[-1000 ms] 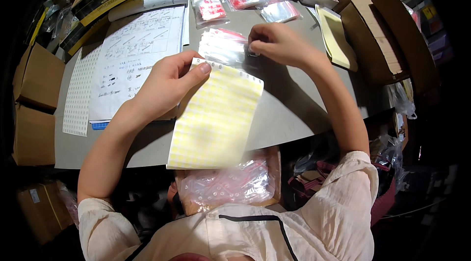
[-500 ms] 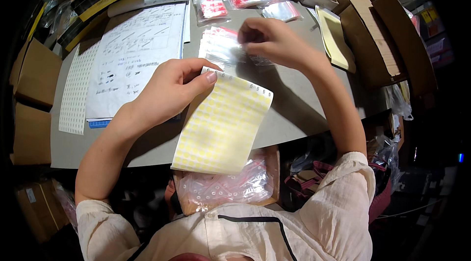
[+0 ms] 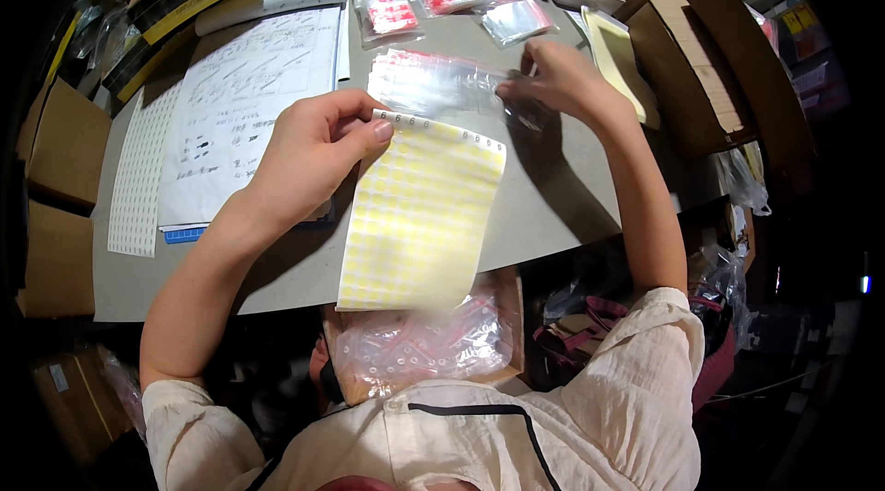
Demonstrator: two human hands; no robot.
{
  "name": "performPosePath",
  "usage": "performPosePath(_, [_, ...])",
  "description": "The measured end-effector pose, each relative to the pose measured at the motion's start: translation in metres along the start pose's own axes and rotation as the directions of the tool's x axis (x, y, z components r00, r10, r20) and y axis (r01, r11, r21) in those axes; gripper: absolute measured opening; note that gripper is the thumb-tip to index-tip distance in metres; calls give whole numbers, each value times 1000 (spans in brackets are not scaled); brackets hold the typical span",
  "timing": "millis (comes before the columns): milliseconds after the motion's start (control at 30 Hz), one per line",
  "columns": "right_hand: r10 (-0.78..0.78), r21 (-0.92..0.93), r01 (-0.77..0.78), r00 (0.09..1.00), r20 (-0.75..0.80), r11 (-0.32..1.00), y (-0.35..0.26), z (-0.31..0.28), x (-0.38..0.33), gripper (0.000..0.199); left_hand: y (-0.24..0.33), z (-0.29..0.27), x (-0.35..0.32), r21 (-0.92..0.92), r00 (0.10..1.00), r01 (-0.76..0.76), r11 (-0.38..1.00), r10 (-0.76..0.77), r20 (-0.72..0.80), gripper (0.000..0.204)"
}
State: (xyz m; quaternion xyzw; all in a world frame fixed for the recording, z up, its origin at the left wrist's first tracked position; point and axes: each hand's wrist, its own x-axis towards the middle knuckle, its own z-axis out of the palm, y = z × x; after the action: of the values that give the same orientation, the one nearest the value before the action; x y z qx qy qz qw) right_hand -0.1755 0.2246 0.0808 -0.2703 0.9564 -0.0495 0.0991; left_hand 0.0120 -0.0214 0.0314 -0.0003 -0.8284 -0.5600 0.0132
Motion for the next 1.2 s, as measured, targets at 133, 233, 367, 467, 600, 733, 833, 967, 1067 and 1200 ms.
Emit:
performPosePath(133, [-117, 146, 144, 976, -181, 979, 16, -2, -19, 41, 5, 2, 1, -38, 999, -45, 998, 44, -18, 14])
performPosePath(233, [-390, 540, 415, 906, -168, 732, -22, 4, -43, 26, -5, 6, -1, -88, 995, -101, 991, 98, -32, 11])
performPosePath(367, [-603, 445, 631, 766, -224, 636, -65, 9, -66, 22, -6, 8, -2, -96, 989, -146, 985, 143, -33, 10])
performPosePath(467, [-570, 294, 642, 766, -299, 708, -72, 16, -70, 17, -7, 10, -2, -108, 983, -183, 977, 179, -44, 11])
performPosePath(600, [-610, -20, 652, 697, -376, 758, -78, 25, -80, 19, -6, 10, -2, -148, 995, -101, 984, 100, -16, 13])
performPosePath(733, [-700, -245, 666, 596, -394, 705, -82, 38, -87, 20, -7, 11, 0, -179, 1000, 1, 984, 1, 11, 17])
performPosePath(833, [-636, 35, 719, 635, -437, 694, -68, 34, -76, 16, -11, 10, 2, -166, 1000, 5, 986, -1, 23, 19])
performPosePath(967, [-397, 498, 424, 903, -166, 756, -17, -1, -18, 16, -13, 12, 3, -130, 999, 22, 991, -18, 33, 19])
performPosePath(1067, [-295, 631, 165, 950, 106, 758, -6, 4, 10, 20, -12, 12, 3, -133, 999, 26, 991, -20, 46, 20])
performPosePath(1200, [-262, 404, 227, 965, 31, 886, -6, 25, 27, 24, -12, 11, 3, -98, 999, 11, 995, -6, 49, 22])
